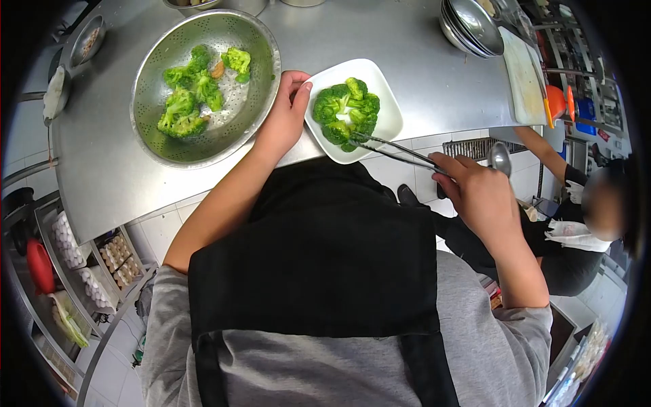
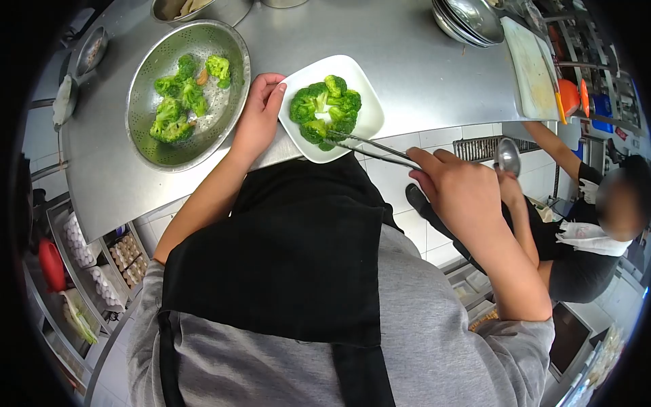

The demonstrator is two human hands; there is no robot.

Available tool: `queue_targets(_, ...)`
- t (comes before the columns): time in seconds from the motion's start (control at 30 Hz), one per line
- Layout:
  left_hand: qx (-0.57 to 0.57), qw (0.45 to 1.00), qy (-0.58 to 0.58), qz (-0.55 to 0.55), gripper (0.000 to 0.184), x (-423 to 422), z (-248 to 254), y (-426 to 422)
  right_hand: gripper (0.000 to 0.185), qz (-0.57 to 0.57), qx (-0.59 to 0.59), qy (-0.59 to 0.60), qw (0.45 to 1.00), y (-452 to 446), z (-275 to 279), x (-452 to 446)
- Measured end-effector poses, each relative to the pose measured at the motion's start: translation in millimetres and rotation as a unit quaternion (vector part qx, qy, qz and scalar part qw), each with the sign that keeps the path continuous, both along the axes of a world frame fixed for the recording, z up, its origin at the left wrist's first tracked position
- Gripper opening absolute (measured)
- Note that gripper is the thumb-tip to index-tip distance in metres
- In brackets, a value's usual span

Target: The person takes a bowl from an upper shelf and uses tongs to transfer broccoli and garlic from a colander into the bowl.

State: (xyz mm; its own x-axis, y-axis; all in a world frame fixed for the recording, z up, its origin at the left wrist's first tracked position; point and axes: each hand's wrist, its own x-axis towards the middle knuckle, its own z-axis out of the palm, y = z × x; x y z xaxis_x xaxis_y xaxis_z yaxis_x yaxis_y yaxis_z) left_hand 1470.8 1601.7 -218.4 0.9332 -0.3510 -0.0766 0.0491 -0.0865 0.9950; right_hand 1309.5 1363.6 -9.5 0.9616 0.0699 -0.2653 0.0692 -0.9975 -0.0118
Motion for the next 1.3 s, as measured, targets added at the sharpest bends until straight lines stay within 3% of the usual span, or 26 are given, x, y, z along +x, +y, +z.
queue_targets(0.07, -0.016, 1.000, 0.007, -0.006, 0.020, 1.0, -5.4, 0.1, 0.027, 0.019, -0.004, 0.004, 1.000, -0.7, -1.8, 6.0)
queue_targets(0.13, 0.050, 0.999, -0.021, -0.008, 0.020, -1.2, -3.5, 3.0, 0.026, 0.005, 0.094, -0.032, 0.995, -6.5, 8.2, 16.6)
queue_targets(0.2, 0.029, 0.999, -0.019, -0.015, 0.024, -3.5, 1.9, 6.1, 0.028, -0.099, 0.218, -0.014, 0.971, 1.5, 25.1, 33.1)
queue_targets(0.27, 0.029, 0.998, -0.051, 0.008, 0.030, -12.2, 14.2, 9.9, 0.029, -0.106, 0.270, -0.003, 0.957, 27.9, 41.5, 55.6)
queue_targets(0.3, 0.048, 0.995, -0.085, 0.032, 0.035, -18.9, 3.2, 9.5, 0.030, -0.029, 0.256, -0.043, 0.965, 40.1, 37.6, 66.3)
queue_targets(0.33, 0.033, 0.999, -0.026, -0.027, 0.039, -14.9, 0.8, 13.7, 0.030, 0.046, 0.239, -0.084, 0.966, 52.6, 31.9, 78.6)
queue_targets(0.4, 0.035, 0.998, -0.007, -0.043, 0.040, -19.5, 1.0, 19.5, 0.029, 0.103, 0.186, -0.107, 0.971, 85.9, 14.5, 102.9)
queue_targets(0.47, 0.044, 0.995, -0.087, 0.008, 0.034, -26.8, 10.0, 21.7, 0.028, 0.164, 0.120, -0.154, 0.967, 117.9, -8.1, 122.6)
queue_targets(0.53, 0.111, 0.975, -0.189, -0.032, 0.033, -26.8, -55.9, 21.9, 0.033, 0.185, 0.097, -0.166, 0.964, 144.0, -28.0, 134.0)
queue_targets(0.57, 0.111, 0.975, -0.189, -0.028, 0.033, -25.5, -56.7, 21.2, 0.034, 0.214, 0.039, -0.199, 0.956, 154.2, -37.5, 137.5)
queue_targets(0.67, 0.094, 0.976, -0.184, -0.071, 0.032, -25.7, -49.8, 20.9, 0.037, 0.247, -0.041, -0.259, 0.933, 159.5, -52.1, 143.3)
queue_targets(0.73, 0.111, 0.987, -0.116, 0.007, 0.030, -26.5, -4.9, 25.0, 0.036, 0.243, -0.041, -0.257, 0.935, 152.7, -53.6, 145.1)
queue_targets(0.77, 0.140, 0.985, 0.058, -0.081, 0.044, -23.8, 29.3, 33.8, 0.035, 0.239, -0.060, -0.244, 0.938, 152.1, -50.5, 143.6)
queue_targets(0.9, 0.108, 0.992, 0.024, -0.058, 0.043, -24.1, 33.7, 34.7, 0.033, 0.269, -0.072, -0.243, 0.929, 147.3, -55.3, 155.0)
queue_targets(0.97, 0.087, 0.991, -0.098, -0.032, 0.037, -22.0, 16.4, 30.8, 0.030, 0.233, -0.007, -0.179, 0.956, 143.5, -48.9, 162.7)
queue_targets(1.0, 0.081, 0.991, -0.097, -0.038, 0.037, -21.1, 5.4, 25.9, 0.030, 0.228, -0.013, -0.176, 0.958, 135.1, -46.1, 164.7)
queue_targets(1.07, -0.082, 0.991, -0.107, 0.026, 0.033, -19.5, -13.3, 13.8, 0.029, 0.112, 0.212, -0.106, 0.965, 104.8, -37.2, 165.1)
queue_targets(1.1, -0.133, 0.990, -0.040, 0.003, 0.034, -20.2, -16.0, 12.6, 0.032, 0.021, 0.301, -0.015, 0.953, 87.4, -27.5, 162.3)
queue_targets(1.2, -0.078, 0.996, -0.040, -0.035, 0.036, -19.6, -5.3, 18.6, 0.028, -0.175, 0.371, 0.126, 0.903, 40.5, 14.6, 134.9)
queue_targets(1.23, -0.076, 0.996, -0.032, -0.043, 0.038, -19.4, -9.2, 18.2, 0.028, -0.180, 0.368, 0.125, 0.904, 22.8, 18.9, 121.3)
queue_targets(1.3, -0.046, 0.997, -0.033, -0.051, 0.038, -19.9, 3.4, 19.9, 0.027, -0.282, 0.422, 0.212, 0.836, -9.1, 20.0, 92.5)
